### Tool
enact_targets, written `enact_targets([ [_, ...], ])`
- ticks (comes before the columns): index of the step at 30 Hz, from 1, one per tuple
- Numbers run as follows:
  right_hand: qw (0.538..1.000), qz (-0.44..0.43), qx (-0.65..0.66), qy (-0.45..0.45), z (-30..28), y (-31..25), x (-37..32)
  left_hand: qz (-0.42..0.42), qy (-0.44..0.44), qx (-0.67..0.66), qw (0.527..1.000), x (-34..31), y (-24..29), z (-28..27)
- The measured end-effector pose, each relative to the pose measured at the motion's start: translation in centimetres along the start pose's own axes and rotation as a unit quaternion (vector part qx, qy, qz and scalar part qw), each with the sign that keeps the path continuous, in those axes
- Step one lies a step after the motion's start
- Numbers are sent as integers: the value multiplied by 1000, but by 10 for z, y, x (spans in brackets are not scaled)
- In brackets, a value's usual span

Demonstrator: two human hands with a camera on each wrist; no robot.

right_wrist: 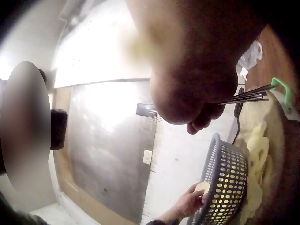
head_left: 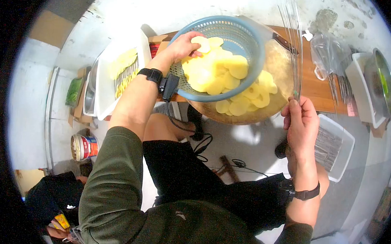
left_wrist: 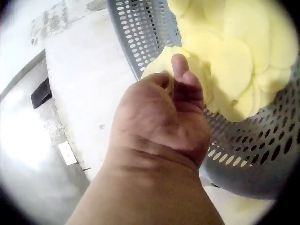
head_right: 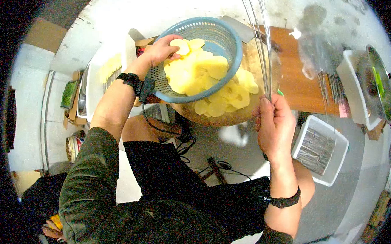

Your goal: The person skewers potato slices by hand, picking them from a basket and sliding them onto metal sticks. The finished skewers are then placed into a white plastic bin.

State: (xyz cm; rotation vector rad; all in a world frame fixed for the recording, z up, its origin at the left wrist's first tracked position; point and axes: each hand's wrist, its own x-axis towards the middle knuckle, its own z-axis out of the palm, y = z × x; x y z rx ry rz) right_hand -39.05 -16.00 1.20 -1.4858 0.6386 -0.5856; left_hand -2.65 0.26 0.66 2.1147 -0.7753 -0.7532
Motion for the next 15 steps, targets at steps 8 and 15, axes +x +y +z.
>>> enact_targets([
  [8, 1000, 2, -12, 1, 0, 0, 2, -24, 41, -46, 998, -5, 8, 1],
  [15, 1000, -7, -17, 4, -8, -1, 3, 31, -4, -36, 999, -8, 35, 16],
])
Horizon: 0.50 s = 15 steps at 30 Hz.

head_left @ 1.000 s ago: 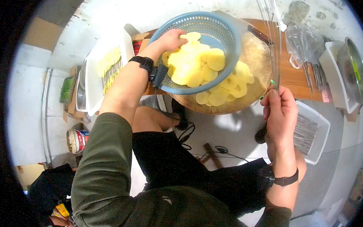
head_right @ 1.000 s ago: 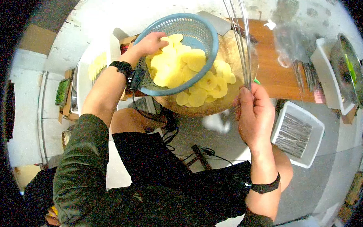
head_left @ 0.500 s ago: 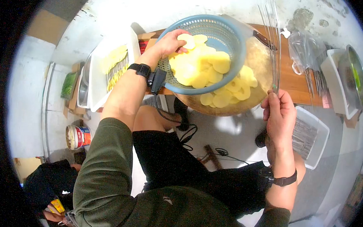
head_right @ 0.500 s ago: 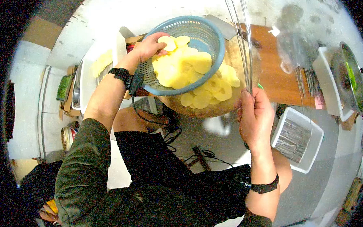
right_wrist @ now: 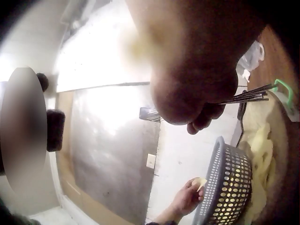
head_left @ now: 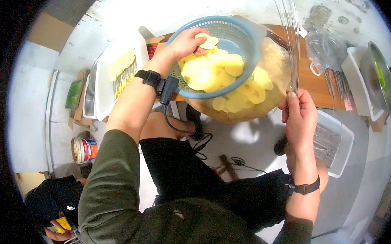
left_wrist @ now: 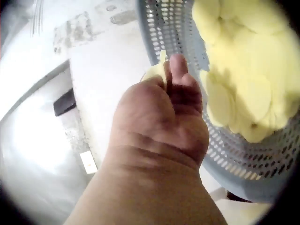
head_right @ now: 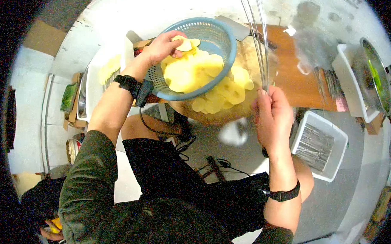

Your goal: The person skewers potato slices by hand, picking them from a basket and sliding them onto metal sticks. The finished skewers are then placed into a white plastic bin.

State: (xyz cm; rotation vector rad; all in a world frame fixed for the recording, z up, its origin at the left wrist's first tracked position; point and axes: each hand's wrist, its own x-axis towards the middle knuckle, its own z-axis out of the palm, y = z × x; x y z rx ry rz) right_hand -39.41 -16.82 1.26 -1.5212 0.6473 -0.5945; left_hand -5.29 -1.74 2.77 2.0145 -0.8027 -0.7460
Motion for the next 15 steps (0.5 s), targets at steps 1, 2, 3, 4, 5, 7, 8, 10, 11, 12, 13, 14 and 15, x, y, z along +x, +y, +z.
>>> enact_targets([
  [1, 1000, -4, -5, 5, -2, -1, 0, 26, -4, 34, 999, -5, 16, 11],
  [2, 1000, -9, -11, 10, -3, -2, 1, 52, -7, 68, 996, -7, 29, 22],
  [3, 1000, -9, -11, 13, -3, -3, 1, 74, -28, 80, 994, -3, 35, 31],
  [4, 1000, -14, 10, 18, -4, -3, 1, 74, -30, 79, 994, -4, 46, 43],
  [5, 999, -18, 30, 24, -5, -3, 2, 135, -63, 118, 982, -5, 57, 56],
  [7, 999, -15, 48, 16, -8, -1, 3, 210, -95, 208, 951, -2, 71, 84],
  [8, 998, -14, 67, 6, -10, 0, 3, 224, -95, 259, 935, -1, 76, 97],
  [10, 998, -10, 61, 12, -9, 0, 3, 255, -101, 268, 923, -1, 78, 114],
  [11, 998, -6, 57, 16, -10, -1, 2, 299, -77, 290, 906, 6, 69, 123],
  [12, 998, -7, 57, 20, -13, -1, 2, 342, -53, 311, 885, 8, 69, 130],
  [13, 999, -10, 42, 22, -14, -2, 2, 328, -47, 345, 878, 9, 68, 137],
  [14, 999, -15, 29, 22, -15, -1, 2, 329, -46, 349, 876, 9, 67, 147],
  [15, 999, -19, 34, 18, -15, -2, 2, 348, -38, 503, 790, 11, 59, 156],
])
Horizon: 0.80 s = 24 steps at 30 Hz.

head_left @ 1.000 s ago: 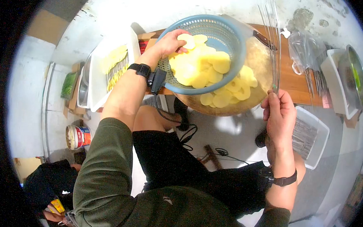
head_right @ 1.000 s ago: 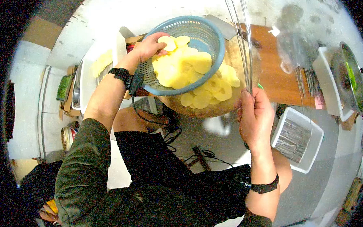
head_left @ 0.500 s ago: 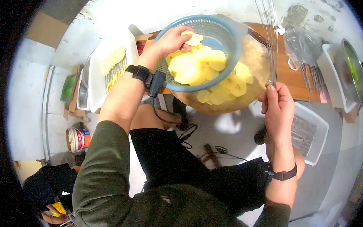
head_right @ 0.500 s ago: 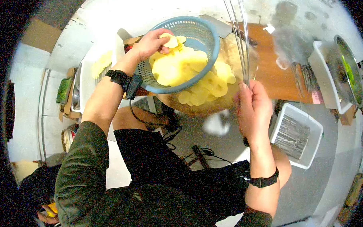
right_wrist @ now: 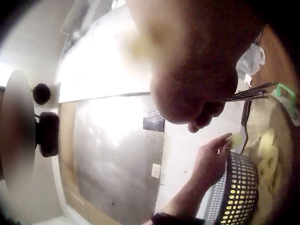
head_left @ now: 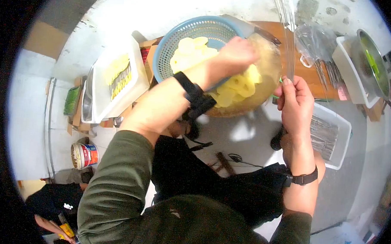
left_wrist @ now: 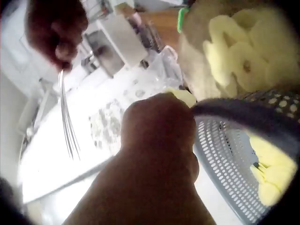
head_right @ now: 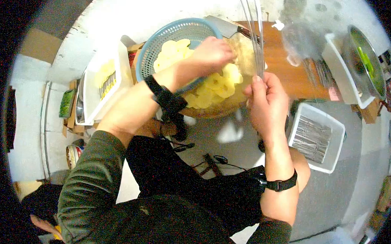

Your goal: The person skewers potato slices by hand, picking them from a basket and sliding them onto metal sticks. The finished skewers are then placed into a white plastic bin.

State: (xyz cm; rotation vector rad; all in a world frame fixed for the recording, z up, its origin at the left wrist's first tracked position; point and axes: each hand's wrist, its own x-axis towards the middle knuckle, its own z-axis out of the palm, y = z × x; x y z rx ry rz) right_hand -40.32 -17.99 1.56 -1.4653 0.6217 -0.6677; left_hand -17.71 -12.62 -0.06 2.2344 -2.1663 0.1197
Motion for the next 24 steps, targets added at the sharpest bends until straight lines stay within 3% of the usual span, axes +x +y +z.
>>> enact_targets([
  [1, 1000, 5, 0, 6, -1, -2, -1, 34, -42, 169, 984, -1, 4, 12],
  [2, 1000, 7, 1, 11, -1, -2, -1, 19, -27, 218, 975, -7, 15, 26],
  [5, 999, 0, 41, 11, -3, -2, -4, 25, -103, 208, 972, -17, 36, 14],
  [6, 998, -5, 64, 5, -4, 0, -5, 45, 8, 129, 991, -21, 30, 22],
  [7, 998, -4, 64, 3, -4, -2, -6, 42, 6, 129, 991, -21, 24, 12],
  [9, 998, -13, 64, 9, -6, -6, -8, 4, -28, -120, 992, -19, -5, -11],
  [10, 998, -11, 66, 13, -7, -7, -9, -87, 119, -186, 971, -29, -27, -5],
  [12, 996, -17, 91, 20, -7, -8, -10, -158, 45, -131, 978, -57, -71, -26],
  [13, 996, -18, 91, 17, -7, -7, -9, -188, -113, -128, 967, -68, -86, -34],
  [17, 997, -13, 76, 6, -4, -2, -5, -191, -351, -38, 916, -107, -94, -7],
  [21, 998, 2, 55, 6, 7, 0, -4, -148, -303, -4, 941, -110, -91, 2],
  [24, 999, 11, 35, -4, 12, 0, -1, -166, -253, -28, 953, -104, -119, 19],
])
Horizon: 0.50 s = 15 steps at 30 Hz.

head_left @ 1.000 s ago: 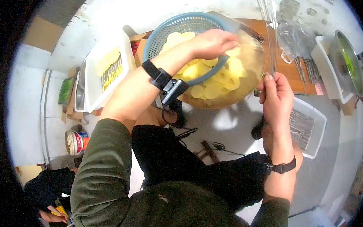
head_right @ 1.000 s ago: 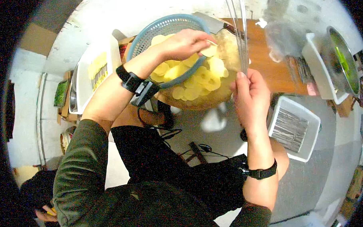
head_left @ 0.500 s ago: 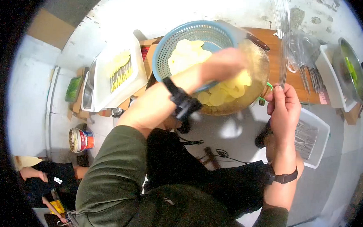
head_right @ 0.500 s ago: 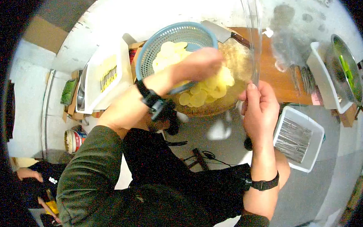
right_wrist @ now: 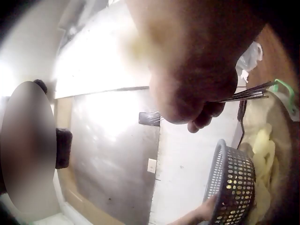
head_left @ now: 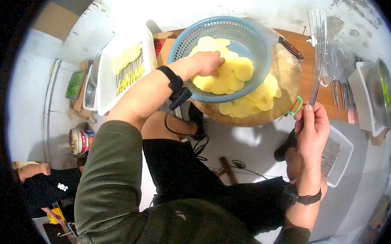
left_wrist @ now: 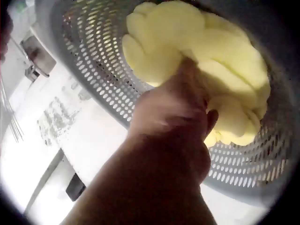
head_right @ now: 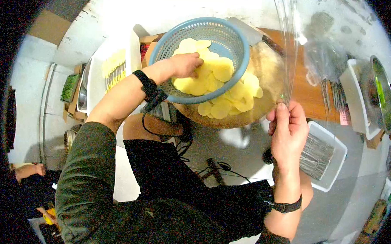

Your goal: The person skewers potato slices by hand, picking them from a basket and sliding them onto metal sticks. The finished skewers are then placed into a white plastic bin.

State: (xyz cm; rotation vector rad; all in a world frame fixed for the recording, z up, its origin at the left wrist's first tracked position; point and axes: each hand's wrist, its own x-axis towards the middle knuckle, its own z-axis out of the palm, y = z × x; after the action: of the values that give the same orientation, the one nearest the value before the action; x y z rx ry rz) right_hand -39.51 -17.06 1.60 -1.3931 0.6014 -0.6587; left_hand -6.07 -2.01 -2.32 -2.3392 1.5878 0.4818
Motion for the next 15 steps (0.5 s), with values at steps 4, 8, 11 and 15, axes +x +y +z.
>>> enact_targets([
  [4, 1000, 11, -17, -7, 4, 0, 3, -43, 49, -10, 998, 6, -21, 1],
  [8, 1000, 14, -9, 0, 5, 0, 3, -67, 47, -66, 994, 15, -33, -2],
  [11, 1000, 10, -9, -7, 5, 3, 4, -13, 64, -59, 996, 10, -23, 9],
  [15, 1000, 10, -12, -11, 6, 3, 5, 31, 56, -41, 997, 12, -1, -1],
])
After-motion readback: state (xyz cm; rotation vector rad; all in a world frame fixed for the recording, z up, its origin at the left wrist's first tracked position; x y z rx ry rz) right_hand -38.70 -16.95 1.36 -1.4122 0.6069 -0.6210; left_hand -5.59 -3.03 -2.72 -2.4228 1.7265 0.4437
